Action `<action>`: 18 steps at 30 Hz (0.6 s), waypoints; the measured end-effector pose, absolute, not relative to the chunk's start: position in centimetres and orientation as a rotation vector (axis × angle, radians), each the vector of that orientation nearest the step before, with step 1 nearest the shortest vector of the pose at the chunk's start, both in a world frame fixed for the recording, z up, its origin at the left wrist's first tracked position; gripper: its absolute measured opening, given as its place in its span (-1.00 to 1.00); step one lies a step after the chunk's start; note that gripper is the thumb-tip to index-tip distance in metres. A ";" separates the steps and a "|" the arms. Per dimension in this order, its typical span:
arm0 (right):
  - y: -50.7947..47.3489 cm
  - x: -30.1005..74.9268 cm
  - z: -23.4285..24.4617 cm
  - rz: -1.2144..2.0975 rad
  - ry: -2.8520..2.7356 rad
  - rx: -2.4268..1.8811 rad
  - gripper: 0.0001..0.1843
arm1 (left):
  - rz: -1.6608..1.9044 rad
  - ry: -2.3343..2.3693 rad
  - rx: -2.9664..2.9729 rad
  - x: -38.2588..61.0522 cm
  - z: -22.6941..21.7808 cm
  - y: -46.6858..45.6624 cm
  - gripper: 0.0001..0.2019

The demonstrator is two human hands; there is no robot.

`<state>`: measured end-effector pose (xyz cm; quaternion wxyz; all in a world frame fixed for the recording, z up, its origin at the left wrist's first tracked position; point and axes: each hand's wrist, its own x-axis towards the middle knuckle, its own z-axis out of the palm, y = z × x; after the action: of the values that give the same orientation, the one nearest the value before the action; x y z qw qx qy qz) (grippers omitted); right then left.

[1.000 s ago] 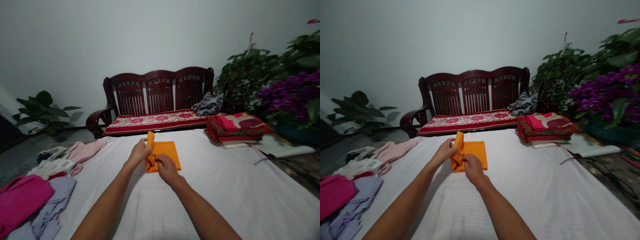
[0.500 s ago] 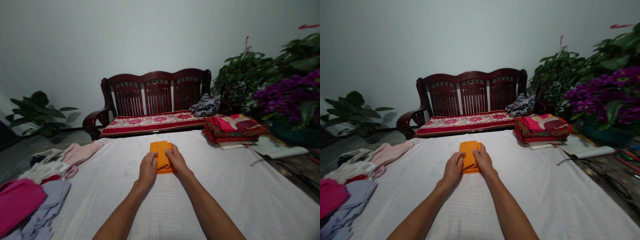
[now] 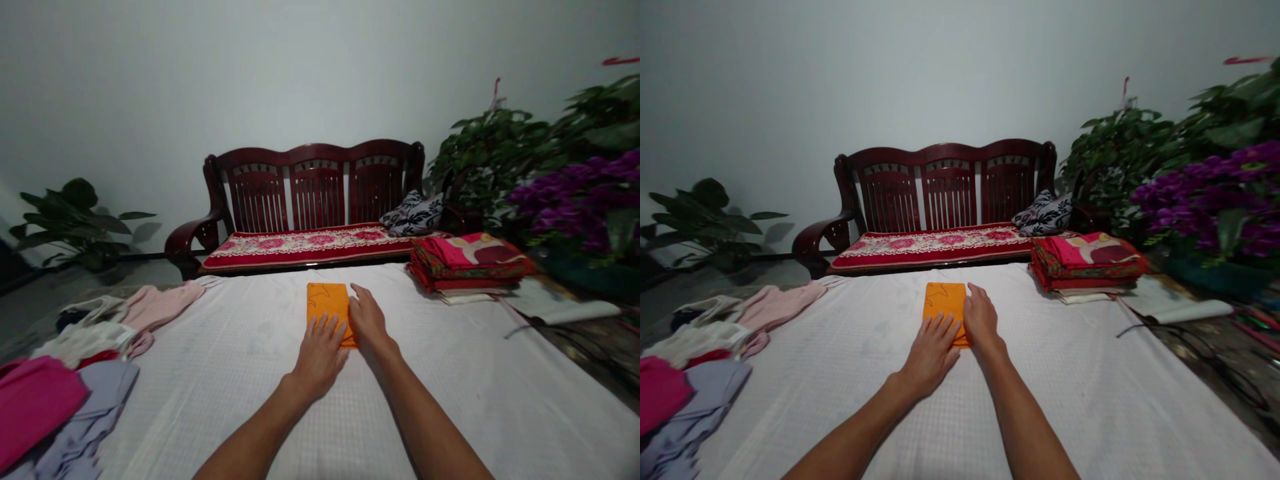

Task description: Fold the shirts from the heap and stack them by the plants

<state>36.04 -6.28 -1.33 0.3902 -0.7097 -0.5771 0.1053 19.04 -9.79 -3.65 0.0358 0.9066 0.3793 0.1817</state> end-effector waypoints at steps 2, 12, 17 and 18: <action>-5.8 35.7 -0.8 0.289 -1.601 -1.659 -0.41 | 0.517 1.133 2.801 18.9 -3.7 -9.7 -0.43; -2.4 35.7 -1.5 0.574 -2.093 -1.847 -0.35 | 0.520 1.068 2.756 18.4 -3.9 -9.9 -0.34; -2.3 36.1 -2.2 0.452 -2.151 -1.865 -0.38 | 0.715 1.019 2.466 17.7 -3.7 -9.3 -0.60; -2.3 36.1 -2.4 0.440 -2.152 -1.866 -0.37 | 0.830 1.051 2.354 17.5 -3.7 -8.8 -0.63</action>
<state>36.10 -2.33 -2.36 0.1294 -0.6419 -0.7405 0.1515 17.51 -8.80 -3.66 0.2150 0.8489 0.3791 0.2991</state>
